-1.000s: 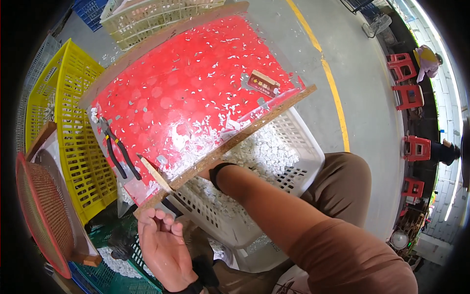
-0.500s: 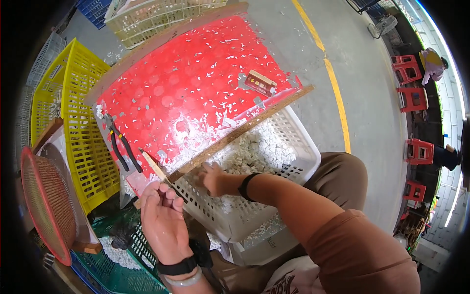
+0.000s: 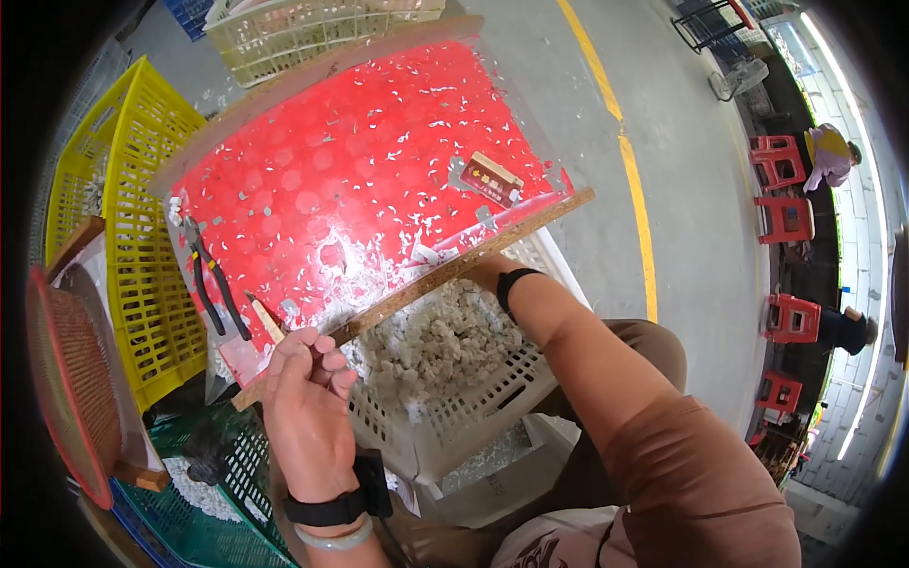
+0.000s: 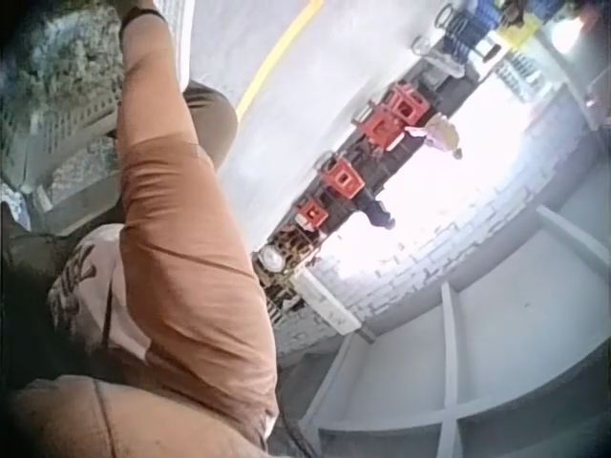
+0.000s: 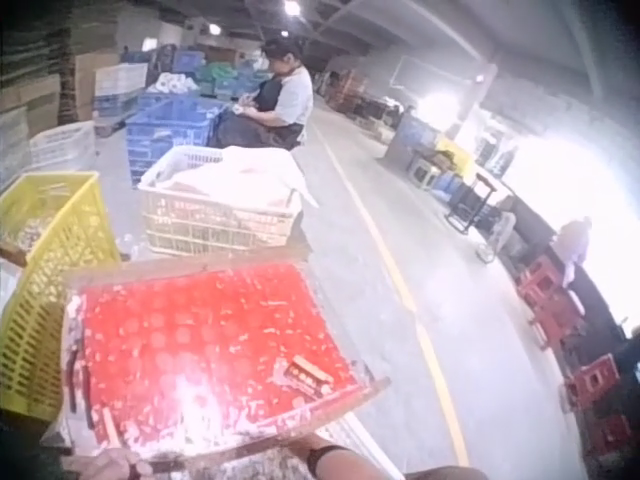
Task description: Sorting and inspecting small white plastic/rubber components at a workbench in a manufacturing facility.
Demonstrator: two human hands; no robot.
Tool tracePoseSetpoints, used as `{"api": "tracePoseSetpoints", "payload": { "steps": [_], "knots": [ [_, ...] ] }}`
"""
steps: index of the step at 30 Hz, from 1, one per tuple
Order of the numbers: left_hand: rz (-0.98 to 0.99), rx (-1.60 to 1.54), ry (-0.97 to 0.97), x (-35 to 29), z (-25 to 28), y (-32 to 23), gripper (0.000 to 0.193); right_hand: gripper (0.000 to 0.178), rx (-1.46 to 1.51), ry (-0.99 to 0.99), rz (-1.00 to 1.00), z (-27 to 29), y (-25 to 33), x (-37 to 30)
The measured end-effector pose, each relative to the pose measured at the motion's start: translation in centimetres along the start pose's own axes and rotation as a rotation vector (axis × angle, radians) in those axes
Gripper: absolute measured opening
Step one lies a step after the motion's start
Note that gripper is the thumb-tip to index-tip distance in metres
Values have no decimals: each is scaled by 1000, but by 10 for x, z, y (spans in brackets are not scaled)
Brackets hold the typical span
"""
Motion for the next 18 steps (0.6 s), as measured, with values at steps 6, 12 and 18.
{"api": "tracePoseSetpoints", "payload": {
  "steps": [6,12,18],
  "knots": [
    [-17,21,-8,7,7,-8,15,32,154,85,-233,-15,-29,-13],
    [-81,151,29,32,21,-15,18,71,-94,405,-581,-24,25,-91],
    [-165,348,210,26,-13,-19,17,60,149,447,-825,8,69,-150]
  ]
}}
Point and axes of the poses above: each hand's wrist, its own x-axis towards the middle knuckle, its own z-axis out of the back of the hand, y = z × x, the point moved 9 cm from there along x, towards the middle knuckle, and after that the axes turned 5 degrees about -y, right-handed, at the moved point
